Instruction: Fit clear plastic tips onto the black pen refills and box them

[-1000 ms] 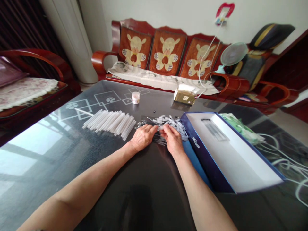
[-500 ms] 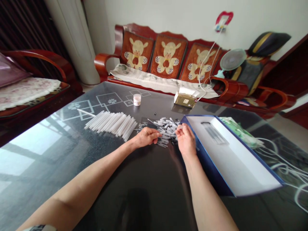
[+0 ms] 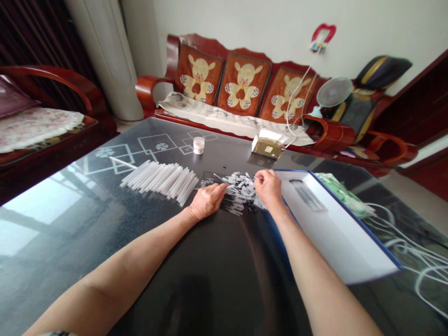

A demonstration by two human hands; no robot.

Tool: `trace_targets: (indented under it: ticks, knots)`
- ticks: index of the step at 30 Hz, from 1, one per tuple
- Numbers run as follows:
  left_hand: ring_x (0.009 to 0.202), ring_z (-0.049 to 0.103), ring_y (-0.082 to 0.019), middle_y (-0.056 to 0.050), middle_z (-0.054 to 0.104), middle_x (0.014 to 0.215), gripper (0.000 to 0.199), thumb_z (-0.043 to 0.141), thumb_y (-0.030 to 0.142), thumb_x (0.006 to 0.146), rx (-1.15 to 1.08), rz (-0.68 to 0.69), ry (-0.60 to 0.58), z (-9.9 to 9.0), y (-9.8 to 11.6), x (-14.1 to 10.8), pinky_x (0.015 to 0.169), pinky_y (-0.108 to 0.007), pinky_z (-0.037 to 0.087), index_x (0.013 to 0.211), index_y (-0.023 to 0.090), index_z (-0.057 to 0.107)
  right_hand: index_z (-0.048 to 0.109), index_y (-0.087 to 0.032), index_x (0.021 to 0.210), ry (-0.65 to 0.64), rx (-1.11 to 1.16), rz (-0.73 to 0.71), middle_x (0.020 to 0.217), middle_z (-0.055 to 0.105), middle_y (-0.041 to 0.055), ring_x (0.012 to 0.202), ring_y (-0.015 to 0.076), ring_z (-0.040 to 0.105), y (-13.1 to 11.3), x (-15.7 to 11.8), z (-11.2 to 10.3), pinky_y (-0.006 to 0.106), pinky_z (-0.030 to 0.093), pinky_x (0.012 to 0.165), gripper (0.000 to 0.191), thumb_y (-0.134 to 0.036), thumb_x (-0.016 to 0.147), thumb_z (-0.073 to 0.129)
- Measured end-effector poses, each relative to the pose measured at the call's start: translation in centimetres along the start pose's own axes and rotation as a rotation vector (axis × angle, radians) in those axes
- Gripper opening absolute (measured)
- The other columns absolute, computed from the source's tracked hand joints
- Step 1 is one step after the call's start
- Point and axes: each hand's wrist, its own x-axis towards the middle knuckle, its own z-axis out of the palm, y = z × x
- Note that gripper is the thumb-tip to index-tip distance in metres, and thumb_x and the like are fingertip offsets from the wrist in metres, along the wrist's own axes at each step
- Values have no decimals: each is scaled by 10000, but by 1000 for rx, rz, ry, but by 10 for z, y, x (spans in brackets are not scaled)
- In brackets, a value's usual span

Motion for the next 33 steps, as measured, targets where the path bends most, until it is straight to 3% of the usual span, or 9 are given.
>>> trace_targets:
  ticks: [7,13,18,22,25,30,33]
  knots:
    - [682,635,-127,-41,629,758,282,354,281,982,-17,-15,9,1,0,0,631,-208,516,1113,151,568,664,-170,827,-120,-512,-249,829,663,100,909,245,520,9,8,-8,406,307,888,226,-197,878,446]
    - [684,637,-127,-44,637,768,274,364,268,979,1,-14,3,1,0,0,627,-208,510,1108,143,570,675,-153,797,-149,-621,-225,865,671,123,995,287,482,19,-1,-9,513,244,962,261,-153,872,425]
    - [694,637,-135,-50,636,776,282,365,273,978,-20,-26,-3,2,0,0,630,-218,511,1115,141,573,672,-167,847,-69,-457,-286,965,672,112,1062,276,476,9,-20,-12,493,232,1013,238,-183,881,437]
    - [692,630,-138,-52,630,776,295,357,275,979,-23,-48,-22,2,0,-1,632,-225,513,1114,140,581,649,-166,986,101,-159,-304,1064,669,103,1074,217,528,-10,-62,-2,373,322,993,227,-214,911,439]
    - [700,619,-137,-52,622,784,309,357,286,981,-29,-57,-26,1,1,-1,638,-229,517,1126,137,584,642,-173,1020,176,-28,-281,1081,668,105,1066,207,561,-16,-88,11,354,362,987,224,-202,908,450]
    - [876,593,-141,-68,618,963,303,398,328,970,-28,-91,23,0,3,-1,757,-235,519,1150,193,601,649,-162,980,297,48,-325,1014,685,101,999,220,595,-8,-89,25,368,412,951,187,-177,880,491]
    - [895,565,-148,-63,599,970,304,413,353,962,23,-163,47,-1,6,1,773,-244,507,1136,223,625,648,-157,958,326,43,-355,995,688,98,974,221,602,-4,-85,27,368,427,928,167,-164,871,505]
